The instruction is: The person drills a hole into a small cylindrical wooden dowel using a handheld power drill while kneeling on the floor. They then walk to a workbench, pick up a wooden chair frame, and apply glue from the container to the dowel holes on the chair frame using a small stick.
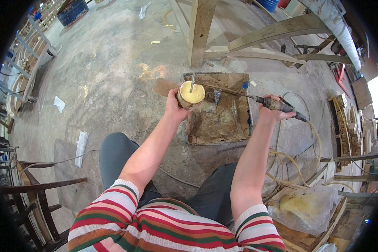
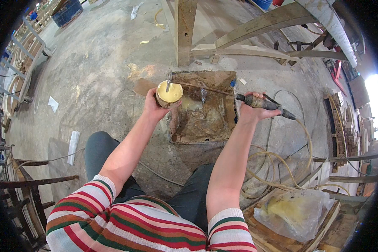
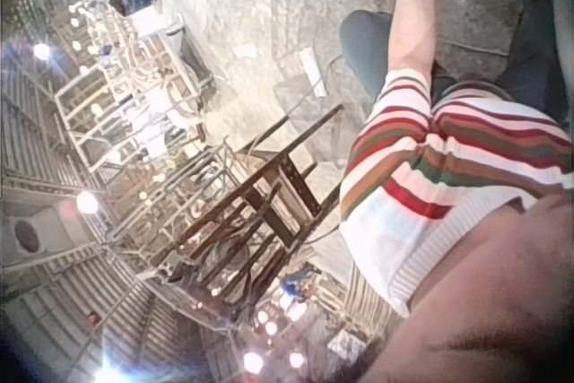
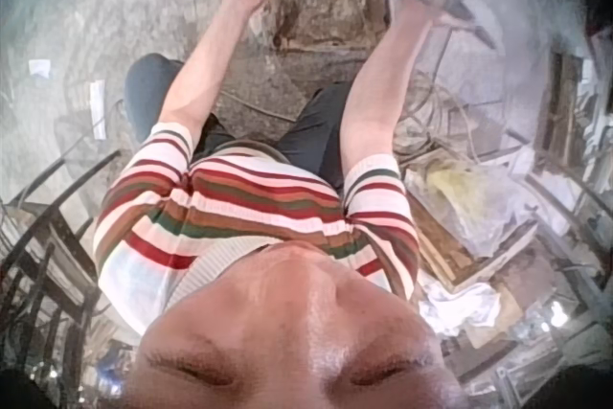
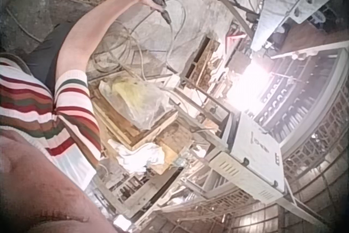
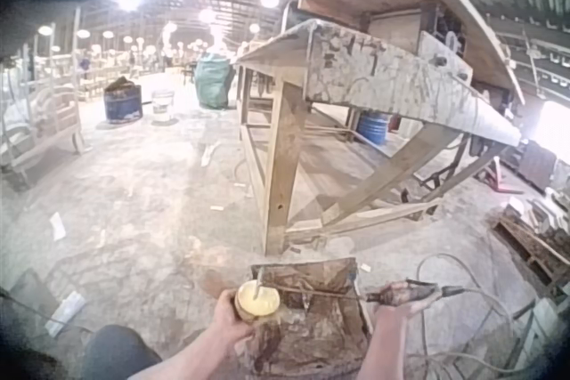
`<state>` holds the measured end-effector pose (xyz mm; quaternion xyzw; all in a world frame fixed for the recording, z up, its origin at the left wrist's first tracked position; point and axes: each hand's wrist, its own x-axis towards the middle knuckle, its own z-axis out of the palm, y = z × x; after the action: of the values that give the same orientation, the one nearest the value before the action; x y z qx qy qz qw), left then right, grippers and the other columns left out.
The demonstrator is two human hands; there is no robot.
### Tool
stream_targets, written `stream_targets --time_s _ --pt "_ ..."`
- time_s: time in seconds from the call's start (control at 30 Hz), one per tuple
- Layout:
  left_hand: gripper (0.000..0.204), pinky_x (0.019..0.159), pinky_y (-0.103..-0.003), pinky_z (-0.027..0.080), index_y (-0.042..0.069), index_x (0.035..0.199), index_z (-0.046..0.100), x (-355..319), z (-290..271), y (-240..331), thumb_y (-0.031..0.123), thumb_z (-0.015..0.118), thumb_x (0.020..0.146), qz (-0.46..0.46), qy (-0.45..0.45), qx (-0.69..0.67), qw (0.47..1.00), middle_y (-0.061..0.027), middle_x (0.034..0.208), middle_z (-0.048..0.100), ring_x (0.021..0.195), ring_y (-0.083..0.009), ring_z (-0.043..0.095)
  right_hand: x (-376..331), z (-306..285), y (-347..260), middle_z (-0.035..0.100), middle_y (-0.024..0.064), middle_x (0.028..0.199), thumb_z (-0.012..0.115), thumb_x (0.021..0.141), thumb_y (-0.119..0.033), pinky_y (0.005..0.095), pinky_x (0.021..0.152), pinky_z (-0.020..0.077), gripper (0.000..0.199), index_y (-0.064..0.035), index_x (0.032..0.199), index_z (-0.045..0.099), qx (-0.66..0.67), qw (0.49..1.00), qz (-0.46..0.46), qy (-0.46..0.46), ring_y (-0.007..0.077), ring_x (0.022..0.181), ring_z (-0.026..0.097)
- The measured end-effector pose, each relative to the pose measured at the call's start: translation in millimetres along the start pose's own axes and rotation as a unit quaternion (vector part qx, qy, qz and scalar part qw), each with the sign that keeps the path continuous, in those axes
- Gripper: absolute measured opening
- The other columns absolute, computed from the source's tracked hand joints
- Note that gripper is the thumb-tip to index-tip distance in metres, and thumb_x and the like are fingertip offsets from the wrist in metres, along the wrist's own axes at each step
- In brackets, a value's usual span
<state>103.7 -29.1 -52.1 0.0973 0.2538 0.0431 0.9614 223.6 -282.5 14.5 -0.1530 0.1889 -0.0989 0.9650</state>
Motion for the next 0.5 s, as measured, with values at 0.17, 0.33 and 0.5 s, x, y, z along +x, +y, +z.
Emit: stream_targets --time_s 0.17,0.33,0.5 --pt "0.039 0.092 -0.059 0.033 0.012 0.119 0.043 8.1 -12.9 2.1 0.027 0.035 0.084 0.001 -0.001 -0.014 1.000 -0.0124 0.127 0.041 0.114 -0.0342 0.042 -28.0 30.7 1.1 0.044 0.0029 0.053 0.026 0.063 -0.086 0.0328 0.053 0.0380 0.082 -0.0075 0.075 0.049 -0.046 0.988 -0.069 -0.132 0.0176 0.049 0.043" --pt "0.043 0.094 -0.058 0.033 0.009 0.121 0.042 16.8 -21.4 -7.2 0.028 0.035 0.084 0.019 0.013 -0.021 1.000 -0.0142 0.128 0.039 0.115 -0.0354 0.041 -51.8 50.3 -7.4 0.044 0.0038 0.053 0.028 0.060 -0.088 0.0326 0.053 0.0362 0.089 -0.0059 0.085 0.052 -0.111 0.961 -0.126 -0.219 0.0177 0.048 0.040" --pt "0.028 0.089 -0.059 0.035 0.024 0.110 0.049 29.3 -30.7 -12.1 0.025 0.039 0.084 -0.023 0.001 -0.049 0.999 -0.0043 0.121 0.047 0.111 -0.0307 0.046 -81.6 64.4 -2.3 0.047 0.0056 0.054 0.030 0.056 -0.089 0.0338 0.053 0.0354 0.097 -0.0031 0.094 0.053 -0.120 0.917 -0.107 -0.365 0.0190 0.049 0.041"
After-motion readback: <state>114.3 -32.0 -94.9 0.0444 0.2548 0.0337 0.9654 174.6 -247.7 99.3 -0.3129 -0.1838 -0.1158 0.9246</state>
